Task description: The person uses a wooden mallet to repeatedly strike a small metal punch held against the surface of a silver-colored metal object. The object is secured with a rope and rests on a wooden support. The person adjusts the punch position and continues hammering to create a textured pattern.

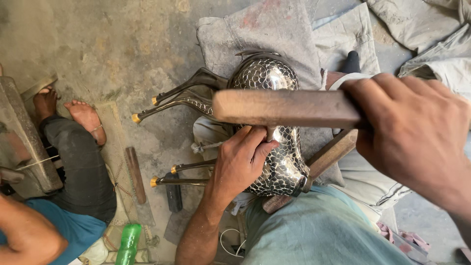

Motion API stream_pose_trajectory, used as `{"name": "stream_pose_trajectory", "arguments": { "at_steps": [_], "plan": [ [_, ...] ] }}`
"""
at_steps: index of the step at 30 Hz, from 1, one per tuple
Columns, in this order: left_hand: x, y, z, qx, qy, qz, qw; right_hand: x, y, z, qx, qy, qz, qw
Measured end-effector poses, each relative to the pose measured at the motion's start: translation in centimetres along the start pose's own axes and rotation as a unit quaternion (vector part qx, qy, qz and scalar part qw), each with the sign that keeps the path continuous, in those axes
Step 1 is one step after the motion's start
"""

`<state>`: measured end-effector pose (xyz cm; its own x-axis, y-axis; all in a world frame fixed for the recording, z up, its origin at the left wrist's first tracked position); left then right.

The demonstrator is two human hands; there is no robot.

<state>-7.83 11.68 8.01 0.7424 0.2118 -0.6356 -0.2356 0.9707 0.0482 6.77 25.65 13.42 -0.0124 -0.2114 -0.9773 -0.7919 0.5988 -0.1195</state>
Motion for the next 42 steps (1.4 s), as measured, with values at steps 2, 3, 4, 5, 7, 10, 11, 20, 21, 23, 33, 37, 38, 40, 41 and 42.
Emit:
{"name": "stream_pose_trajectory", "arguments": {
  "at_steps": [2,3,4,5,7,10,11,20,21,23,33,37,38,40,41,42],
  "plan": [
    [-0.2,-0.1,0.0,-0.007,-0.013,0.007,1.000,-0.7,-0.4,0.8,-0.004,0.151,0.062,0.987],
    [-0.3,0.0,0.0,-0.002,-0.017,0.011,1.000,0.4,-0.4,1.5,0.019,0.161,0.033,0.986],
    [-0.4,0.0,0.2,0.002,-0.020,0.013,1.000,1.5,-0.6,2.1,0.043,0.172,0.004,0.984],
    [-0.5,0.0,0.3,0.005,-0.023,0.013,1.000,2.5,-0.8,2.6,0.069,0.185,-0.025,0.980],
    [-0.4,0.2,0.4,0.009,-0.004,0.006,1.000,1.7,-0.9,1.9,0.015,0.073,0.021,0.997],
    [-0.4,0.2,0.3,-0.002,-0.024,-0.001,1.000,2.7,-1.0,2.6,0.062,0.099,-0.042,0.992],
    [-0.4,0.2,0.2,-0.009,-0.038,-0.001,0.999,3.4,-1.2,2.9,0.097,0.139,-0.083,0.982],
    [-1.3,0.0,0.9,0.047,-0.010,0.013,0.999,-2.0,-1.4,-1.8,-0.005,-0.010,0.040,0.999],
    [-1.2,0.0,0.7,0.039,-0.016,0.003,0.999,-1.7,-1.5,-1.5,0.032,0.032,0.033,0.998],
    [-1.0,-0.1,0.2,0.024,-0.027,-0.010,0.999,-0.7,-2.0,-0.7,0.099,0.112,0.019,0.989],
    [-2.5,-1.6,-0.8,0.035,-0.083,0.078,0.993,-0.9,-4.2,-1.6,0.043,0.062,0.070,0.995],
    [-3.7,-3.0,-2.7,-0.033,-0.165,0.154,0.974,1.0,-4.0,0.6,0.137,0.176,0.043,0.974],
    [-3.7,-3.2,-3.1,-0.050,-0.172,0.160,0.971,1.8,-4.0,1.4,0.178,0.204,0.022,0.962],
    [-3.4,-3.4,-3.0,-0.050,-0.146,0.166,0.974,1.5,-2.9,0.6,0.130,0.265,0.031,0.955],
    [-3.3,-3.4,-3.0,-0.052,-0.132,0.168,0.976,1.2,-2.4,0.1,0.105,0.296,0.035,0.949],
    [-3.3,-3.6,-2.9,-0.049,-0.124,0.180,0.975,0.5,-1.9,-0.6,0.076,0.274,0.038,0.958]
  ]
}}
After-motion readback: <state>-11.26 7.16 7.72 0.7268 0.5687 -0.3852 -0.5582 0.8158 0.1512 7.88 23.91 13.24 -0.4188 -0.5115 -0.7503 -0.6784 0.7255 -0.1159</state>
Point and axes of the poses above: each hand's wrist, its own y-axis towards the middle knuckle, its own x-axis out of the palm, z = x × y, the point moved 10 cm from there along y, towards the middle knuckle, and after that the axes turned 1 degree about y, right-handed, at the moved point
